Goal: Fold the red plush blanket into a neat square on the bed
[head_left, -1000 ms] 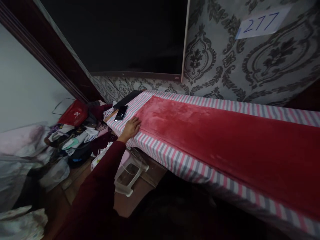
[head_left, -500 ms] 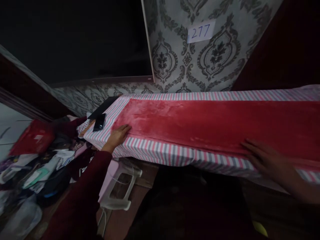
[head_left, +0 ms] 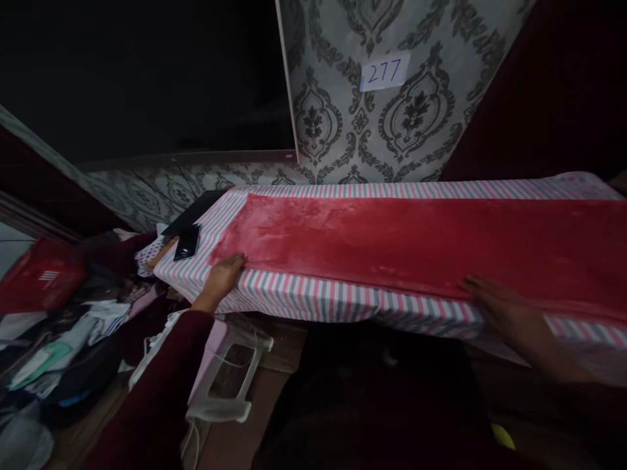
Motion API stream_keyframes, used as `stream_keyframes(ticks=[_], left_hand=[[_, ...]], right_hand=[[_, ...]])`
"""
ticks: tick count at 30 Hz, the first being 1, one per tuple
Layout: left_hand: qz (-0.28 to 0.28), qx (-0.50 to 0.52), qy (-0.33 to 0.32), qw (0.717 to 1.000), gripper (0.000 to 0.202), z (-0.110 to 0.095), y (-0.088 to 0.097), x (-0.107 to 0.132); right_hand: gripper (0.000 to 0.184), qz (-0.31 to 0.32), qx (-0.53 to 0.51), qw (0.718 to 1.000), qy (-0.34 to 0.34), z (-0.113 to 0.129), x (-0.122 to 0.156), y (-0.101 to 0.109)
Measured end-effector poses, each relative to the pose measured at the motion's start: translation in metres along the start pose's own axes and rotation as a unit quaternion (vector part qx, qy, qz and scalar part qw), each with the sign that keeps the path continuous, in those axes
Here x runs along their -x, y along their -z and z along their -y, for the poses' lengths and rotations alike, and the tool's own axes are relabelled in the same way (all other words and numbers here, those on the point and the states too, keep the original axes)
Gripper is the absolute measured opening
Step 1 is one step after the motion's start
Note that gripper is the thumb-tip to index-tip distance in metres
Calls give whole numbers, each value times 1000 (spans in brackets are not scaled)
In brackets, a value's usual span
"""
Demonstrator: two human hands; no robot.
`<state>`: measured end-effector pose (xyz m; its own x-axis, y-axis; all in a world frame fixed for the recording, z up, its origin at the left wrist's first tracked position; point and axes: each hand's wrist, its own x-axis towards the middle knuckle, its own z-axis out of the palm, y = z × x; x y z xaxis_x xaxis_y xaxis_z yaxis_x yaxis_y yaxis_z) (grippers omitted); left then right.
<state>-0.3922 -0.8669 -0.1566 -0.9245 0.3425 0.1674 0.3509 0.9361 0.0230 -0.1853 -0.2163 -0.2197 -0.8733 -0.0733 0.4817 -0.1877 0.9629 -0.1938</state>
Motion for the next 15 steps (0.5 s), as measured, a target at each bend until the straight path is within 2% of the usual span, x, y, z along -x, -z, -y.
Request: stream_keyframes(ticks=[4,7,9,12,15], left_hand=[[-19,36,-10,999,52,9,-5,0],[-37,56,-28,997,58,1,1,-10],[-32,51,-33,998,59,-17,5,-21],[-3,23,-37,999,59,-55,3,-35],[41,-4,1,999,61,-82,-6,-40]], right_hand=[[47,-24,16,999,22,3,4,-4],[46,-45,30,998,17,-1,3,-3],[47,-42,32,999,12,-5,2,-3],[43,-38,14,999,17,-10,5,-8],[40,-57,-12,998,10,-13,13,-15]])
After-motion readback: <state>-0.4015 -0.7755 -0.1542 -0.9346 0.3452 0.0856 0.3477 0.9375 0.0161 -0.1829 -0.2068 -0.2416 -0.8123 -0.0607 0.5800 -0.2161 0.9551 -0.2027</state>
